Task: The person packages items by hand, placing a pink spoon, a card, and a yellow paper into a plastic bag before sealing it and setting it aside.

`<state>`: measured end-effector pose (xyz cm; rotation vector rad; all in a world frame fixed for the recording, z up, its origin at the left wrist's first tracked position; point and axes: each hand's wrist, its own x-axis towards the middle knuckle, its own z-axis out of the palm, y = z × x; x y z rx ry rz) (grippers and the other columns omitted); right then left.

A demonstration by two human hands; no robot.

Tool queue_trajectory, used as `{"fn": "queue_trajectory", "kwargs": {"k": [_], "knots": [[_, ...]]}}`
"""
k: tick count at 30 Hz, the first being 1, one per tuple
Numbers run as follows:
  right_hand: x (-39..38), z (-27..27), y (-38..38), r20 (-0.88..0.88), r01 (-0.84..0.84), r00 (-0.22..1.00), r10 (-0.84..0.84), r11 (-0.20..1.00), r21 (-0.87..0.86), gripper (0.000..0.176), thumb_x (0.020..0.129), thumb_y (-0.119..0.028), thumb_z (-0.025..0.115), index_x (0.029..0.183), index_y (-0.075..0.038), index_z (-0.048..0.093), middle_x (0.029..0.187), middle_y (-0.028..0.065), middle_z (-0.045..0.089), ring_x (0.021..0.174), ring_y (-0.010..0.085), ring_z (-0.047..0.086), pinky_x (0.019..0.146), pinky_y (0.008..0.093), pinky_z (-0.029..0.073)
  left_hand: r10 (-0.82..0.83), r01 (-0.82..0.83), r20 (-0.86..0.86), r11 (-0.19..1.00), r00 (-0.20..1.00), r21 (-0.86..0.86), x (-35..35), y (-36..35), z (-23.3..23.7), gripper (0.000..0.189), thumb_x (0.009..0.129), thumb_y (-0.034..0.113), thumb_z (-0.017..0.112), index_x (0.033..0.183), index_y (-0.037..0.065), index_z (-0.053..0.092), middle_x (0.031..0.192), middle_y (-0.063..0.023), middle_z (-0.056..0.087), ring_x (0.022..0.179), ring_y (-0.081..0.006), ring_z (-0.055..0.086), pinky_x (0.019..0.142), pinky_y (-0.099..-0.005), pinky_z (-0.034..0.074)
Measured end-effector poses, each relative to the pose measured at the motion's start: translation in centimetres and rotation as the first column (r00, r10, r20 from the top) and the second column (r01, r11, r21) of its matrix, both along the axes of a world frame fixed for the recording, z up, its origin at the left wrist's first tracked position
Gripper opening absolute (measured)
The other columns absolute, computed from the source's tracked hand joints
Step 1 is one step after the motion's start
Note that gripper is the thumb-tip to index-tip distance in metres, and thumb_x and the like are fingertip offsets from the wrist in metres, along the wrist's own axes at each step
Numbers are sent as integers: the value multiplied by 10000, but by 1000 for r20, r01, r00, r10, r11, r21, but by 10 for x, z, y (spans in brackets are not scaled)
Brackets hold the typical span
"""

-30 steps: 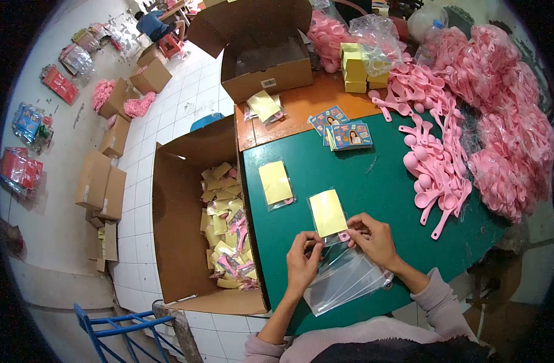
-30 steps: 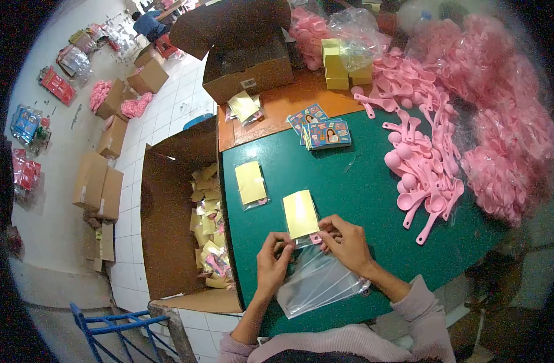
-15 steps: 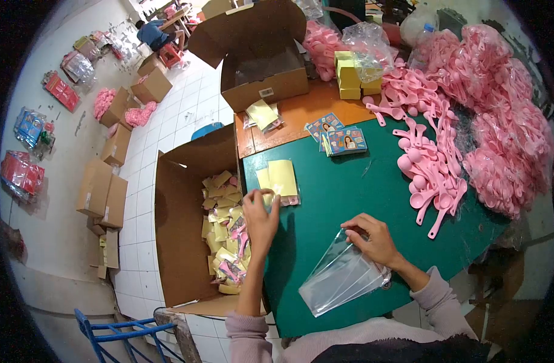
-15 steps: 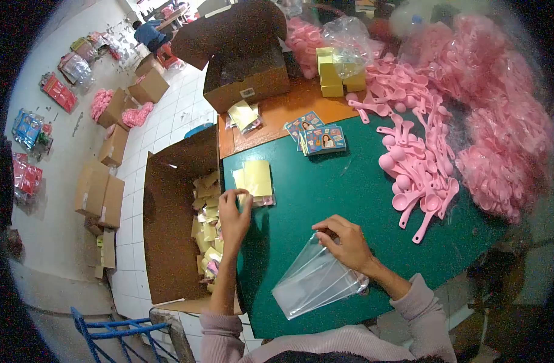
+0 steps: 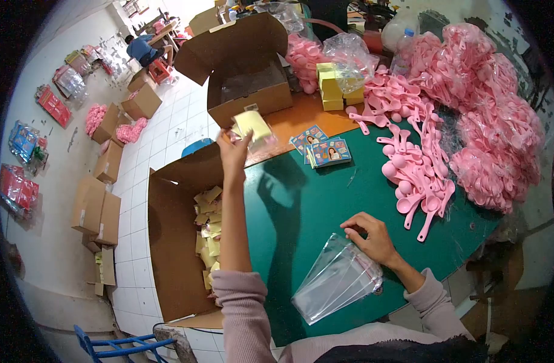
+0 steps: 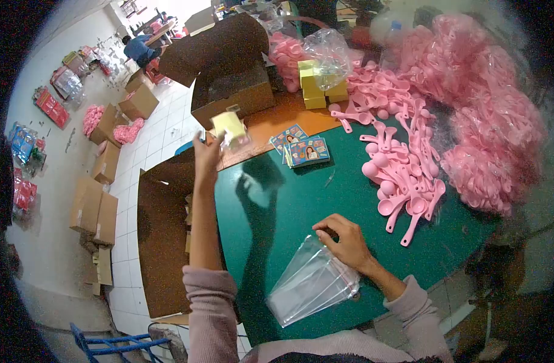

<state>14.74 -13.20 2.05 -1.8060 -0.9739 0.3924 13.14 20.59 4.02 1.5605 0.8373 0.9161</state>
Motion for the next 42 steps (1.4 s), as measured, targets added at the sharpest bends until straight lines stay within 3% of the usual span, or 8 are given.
{"fn": "queue_trajectory", "kwargs": {"k": [5,7,11,17,22,30,36,42], "knots": [[30,1,6,-14,-84,996,83,995,-50,170,762,-129,604,900,-29,606,881,110,556,756,200,558,650,298,454,-267,286,-126,945,955,160,-17,-29,18,496,780,319,621,1114,-8,453,1085,-172,513,931,-248,526,777,-346,424],[65,5,26,417,-314,841,345,939,-143,295,743,-213,635,987,-58,577,980,126,523,900,239,521,749,334,430,-333,447,-328,807,884,386,-43,-61,-34,449,786,327,607,1086,16,487,1067,-159,528,957,-256,519,777,-364,426],[136,15,108,545,-301,586,600,785,-541,946,525,-389,777,1310,-194,287,1334,156,269,1229,354,259,959,527,250,-541,748,-558,616,630,247,-104,-169,-39,508,763,321,627,1177,87,447,1227,-236,377,1138,-362,399,910,-396,381],[180,1,186,239,-270,640,730,504,-820,1305,352,-356,848,1369,-273,33,1417,143,62,1302,350,76,961,647,109,-512,730,-640,673,573,115,-163,-210,-1,560,761,310,632,1218,83,399,1274,-252,296,1172,-404,342,951,-412,344],[189,-5,171,423,-394,536,730,660,-640,1015,467,-373,795,1282,-53,282,1271,162,354,1179,327,329,958,415,310,-395,577,-590,802,704,152,-189,-199,6,508,763,243,636,1189,62,428,1256,-218,341,1128,-369,405,918,-398,367],[191,-10,133,470,-262,603,645,717,-646,886,470,-364,779,1193,-45,377,1139,150,423,1082,317,415,888,408,364,-438,578,-509,803,741,149,-181,-198,0,474,763,185,631,1178,65,437,1215,-168,430,1095,-306,462,876,-378,410],[194,-9,143,251,-547,623,741,642,-537,957,476,-324,778,1281,-125,302,1256,161,340,1149,333,350,944,414,313,-552,663,-421,727,720,181,-103,-141,-21,507,804,211,591,1212,18,360,1152,-214,474,1058,-312,497,873,-365,407],[180,24,92,401,-75,791,463,723,-687,1169,429,-376,823,1349,-157,136,1259,266,303,1199,357,305,949,433,312,-568,560,-227,822,791,-103,-8,-88,-58,584,846,141,525,1310,52,182,1250,-232,388,1168,-300,404,929,-348,378]]}}
